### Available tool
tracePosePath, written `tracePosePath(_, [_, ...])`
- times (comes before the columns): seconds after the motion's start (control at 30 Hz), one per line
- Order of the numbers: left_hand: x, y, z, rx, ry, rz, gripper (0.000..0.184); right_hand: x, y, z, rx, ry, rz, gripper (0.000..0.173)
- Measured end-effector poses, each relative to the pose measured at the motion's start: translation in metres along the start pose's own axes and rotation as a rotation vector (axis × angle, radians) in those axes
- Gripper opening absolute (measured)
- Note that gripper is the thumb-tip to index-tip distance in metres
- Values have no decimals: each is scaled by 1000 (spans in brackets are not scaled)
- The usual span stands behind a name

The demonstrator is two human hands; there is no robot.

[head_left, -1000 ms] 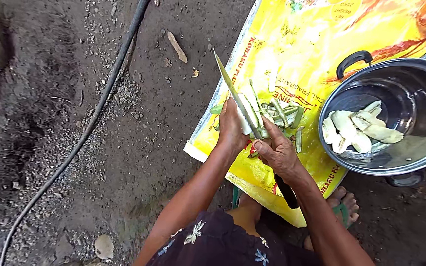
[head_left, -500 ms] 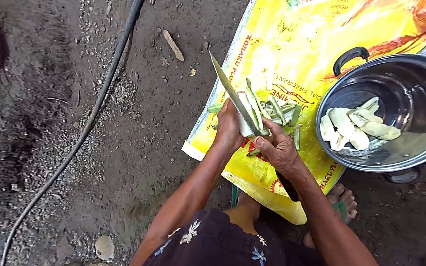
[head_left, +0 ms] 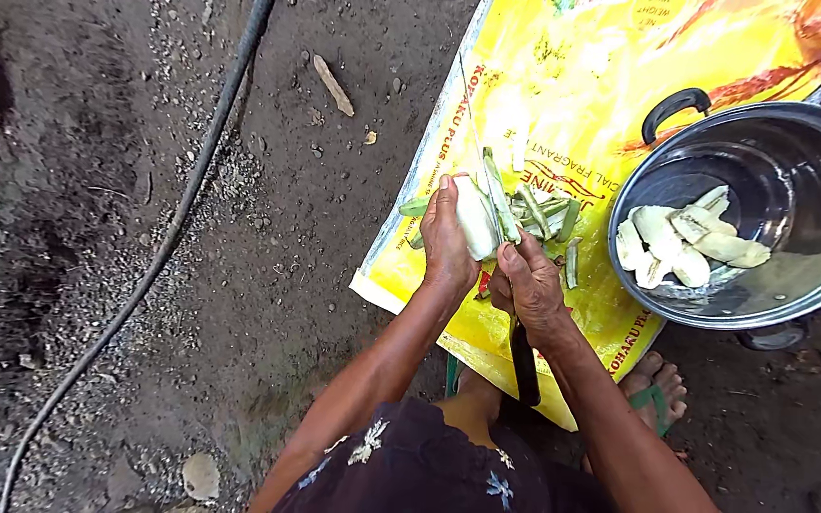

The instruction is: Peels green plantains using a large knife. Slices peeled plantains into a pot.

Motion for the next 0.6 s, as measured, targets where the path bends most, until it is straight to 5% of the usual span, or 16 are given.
tracePosePath(0.17, [1, -7, 4, -158, 30, -113, 44, 0, -3, -5, 291, -226, 143, 30])
tracePosePath(0.37, [7, -10, -5, 1, -242, -304, 46, 1, -6, -23, 243, -224, 178, 31])
tracePosePath(0.6, [3, -12, -4, -67, -19, -273, 42, 4, 7, -18, 448, -411, 316, 54])
Point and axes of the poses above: each hand's wrist, its own x-axis towards the middle knuckle, its own z-axis out of the palm, y = z × x, the point moved 4 cm from there along x, towards the middle knuckle, and after that the axes turned 14 degrees about z, right-handed, at the moved point
